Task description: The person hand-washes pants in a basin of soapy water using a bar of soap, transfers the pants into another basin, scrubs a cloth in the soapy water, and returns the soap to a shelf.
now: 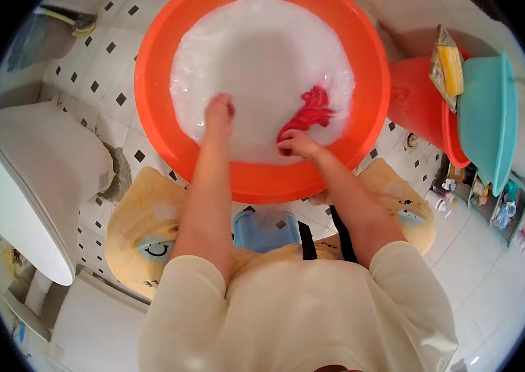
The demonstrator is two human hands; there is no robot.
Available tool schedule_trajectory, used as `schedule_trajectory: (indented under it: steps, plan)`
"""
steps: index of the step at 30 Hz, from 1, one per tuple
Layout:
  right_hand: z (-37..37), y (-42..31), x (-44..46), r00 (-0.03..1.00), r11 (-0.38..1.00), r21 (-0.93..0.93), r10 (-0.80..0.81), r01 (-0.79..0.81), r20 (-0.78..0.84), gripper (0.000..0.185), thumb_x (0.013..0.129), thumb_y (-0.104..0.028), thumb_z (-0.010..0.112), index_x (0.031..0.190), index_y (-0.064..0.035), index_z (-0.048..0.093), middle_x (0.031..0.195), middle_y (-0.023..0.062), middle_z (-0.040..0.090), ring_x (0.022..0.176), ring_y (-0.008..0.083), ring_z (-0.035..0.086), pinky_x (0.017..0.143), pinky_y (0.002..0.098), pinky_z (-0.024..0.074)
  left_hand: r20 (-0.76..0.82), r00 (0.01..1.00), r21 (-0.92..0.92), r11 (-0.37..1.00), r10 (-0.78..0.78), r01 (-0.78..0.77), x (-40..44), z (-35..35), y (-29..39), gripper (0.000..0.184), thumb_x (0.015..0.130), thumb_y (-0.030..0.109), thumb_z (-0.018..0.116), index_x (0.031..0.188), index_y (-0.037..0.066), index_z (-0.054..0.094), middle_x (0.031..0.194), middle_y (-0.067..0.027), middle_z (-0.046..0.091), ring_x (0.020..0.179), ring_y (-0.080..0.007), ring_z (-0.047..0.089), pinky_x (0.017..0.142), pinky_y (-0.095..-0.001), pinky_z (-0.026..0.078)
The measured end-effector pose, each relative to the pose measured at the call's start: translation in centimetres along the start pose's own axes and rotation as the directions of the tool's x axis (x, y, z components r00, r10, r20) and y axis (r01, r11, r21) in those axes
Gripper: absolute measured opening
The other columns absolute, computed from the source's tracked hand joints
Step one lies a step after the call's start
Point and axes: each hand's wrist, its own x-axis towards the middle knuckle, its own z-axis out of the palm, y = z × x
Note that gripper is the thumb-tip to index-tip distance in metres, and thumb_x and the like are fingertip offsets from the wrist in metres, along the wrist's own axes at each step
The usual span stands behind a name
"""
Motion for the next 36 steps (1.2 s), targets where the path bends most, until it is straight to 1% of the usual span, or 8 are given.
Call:
schedule_trajectory:
  steps: [2, 11, 13, 17, 22, 25, 32, 36]
  plan:
    - [1.5, -2.3, -0.9, 0.987, 0.992, 0.124, 0.012, -0.033, 0.161, 0.028, 0.076, -0.010, 0.062, 0.102, -0.0032, 0.056, 0.086, 0.0058, 0.058, 0.083, 0.0141, 0.056, 0.066, 0.0290, 0.0477, -0.008, 0.960, 0.498, 0.831, -0.279, 0.246, 0.6, -1.7, -4.0, 0.004, 0.081, 0.009, 0.052, 0.078, 0.006, 0.051, 0.068, -0.0032, 0.048, 0.057, -0.0140, 0.045, 0.051, -0.0265, 0.038]
    - [-9.9, -0.2, -0.6, 0.966, 0.586, 0.771, -0.207, 0.249, -0.155, 0.031, 0.087, -0.012, 0.042, 0.115, -0.0002, 0.050, 0.110, 0.0131, 0.057, 0.099, 0.0249, 0.056, 0.087, 0.0385, 0.0454, 0.128, 0.899, -0.180, 0.882, -0.418, 0.436, 3.5, -6.3, -10.9, 0.005, 0.079, 0.008, 0.054, 0.082, 0.007, 0.051, 0.071, -0.0064, 0.051, 0.056, -0.0146, 0.044, 0.043, -0.0203, 0.032]
    - [-12.3, 2.5, 0.2, 0.907, 0.759, 0.620, 0.094, 0.201, -0.410, 0.034, 0.088, -0.016, 0.039, 0.115, 0.0017, 0.049, 0.115, 0.0163, 0.054, 0.107, 0.0276, 0.052, 0.092, 0.0409, 0.0416, -0.019, 0.951, -0.088, 0.948, -0.308, 0.305, 1.9, -4.6, -8.5, 0.005, 0.079, 0.008, 0.054, 0.077, 0.007, 0.049, 0.065, -0.0053, 0.048, 0.052, -0.0138, 0.042, 0.043, -0.0216, 0.034]
    - [-13.6, 5.8, 4.0, 0.676, 0.760, -0.647, -0.444, -0.063, -0.588, 0.044, 0.086, -0.022, 0.045, 0.122, 0.0034, 0.039, 0.120, 0.0217, 0.049, 0.112, 0.0343, 0.046, 0.095, 0.0410, 0.0381, -0.052, 0.908, -0.108, 0.906, -0.416, 0.409, 2.4, -6.2, -11.0, 0.012, 0.081, 0.018, 0.054, 0.084, 0.006, 0.052, 0.073, -0.0076, 0.052, 0.064, -0.0182, 0.051, 0.053, -0.0296, 0.045]
    - [0.0, 5.9, 8.4, 0.485, 0.674, -0.640, -0.448, -0.369, -0.751, 0.054, 0.078, -0.022, 0.059, 0.124, -0.0023, 0.038, 0.117, 0.0220, 0.051, 0.108, 0.0361, 0.049, 0.091, 0.0389, 0.0397, -0.061, 0.814, 0.057, 0.812, -0.578, 0.581, -3.7, 0.6, -8.3, 0.034, 0.084, 0.037, 0.052, 0.107, 0.011, 0.054, 0.102, -0.0150, 0.055, 0.101, -0.0265, 0.050, 0.074, -0.0432, 0.048]
    - [4.8, 1.8, 4.6, 0.792, 0.872, -0.387, -0.455, 0.301, -0.408, 0.035, 0.073, -0.022, 0.064, 0.105, -0.0081, 0.056, 0.103, 0.0180, 0.057, 0.096, 0.0350, 0.054, 0.082, 0.0403, 0.0428, 0.262, 0.776, -0.105, 0.782, -0.575, 0.615, -4.8, 1.6, -5.1, 0.036, 0.084, 0.039, 0.052, 0.108, 0.011, 0.055, 0.109, -0.0154, 0.055, 0.104, -0.0251, 0.049, 0.077, -0.0405, 0.047]
    - [9.4, -6.6, -4.1, 0.590, 0.482, -0.671, -0.803, 0.564, -0.081, 0.025, 0.073, -0.030, 0.062, 0.069, -0.0064, 0.054, 0.077, 0.0158, 0.055, 0.076, 0.0354, 0.053, 0.065, 0.0432, 0.0424, 0.281, 0.843, 0.051, 0.885, -0.458, 0.463, -0.1, -0.3, -6.1, 0.025, 0.085, 0.023, 0.047, 0.104, 0.007, 0.052, 0.112, -0.0127, 0.052, 0.098, -0.0219, 0.053, 0.078, -0.0343, 0.046]
    - [6.2, -7.6, 1.8, 0.689, 0.796, -0.578, -0.520, 0.177, -0.505, 0.040, 0.082, -0.043, 0.049, 0.077, -0.0051, 0.059, 0.082, 0.0187, 0.059, 0.079, 0.0355, 0.056, 0.068, 0.0430, 0.0444, 0.237, 0.914, -0.076, 0.931, -0.330, 0.356, -2.7, 0.5, -8.5, 0.031, 0.084, 0.006, 0.041, 0.116, 0.007, 0.043, 0.118, -0.0148, 0.047, 0.101, -0.0272, 0.052, 0.085, -0.0397, 0.046]
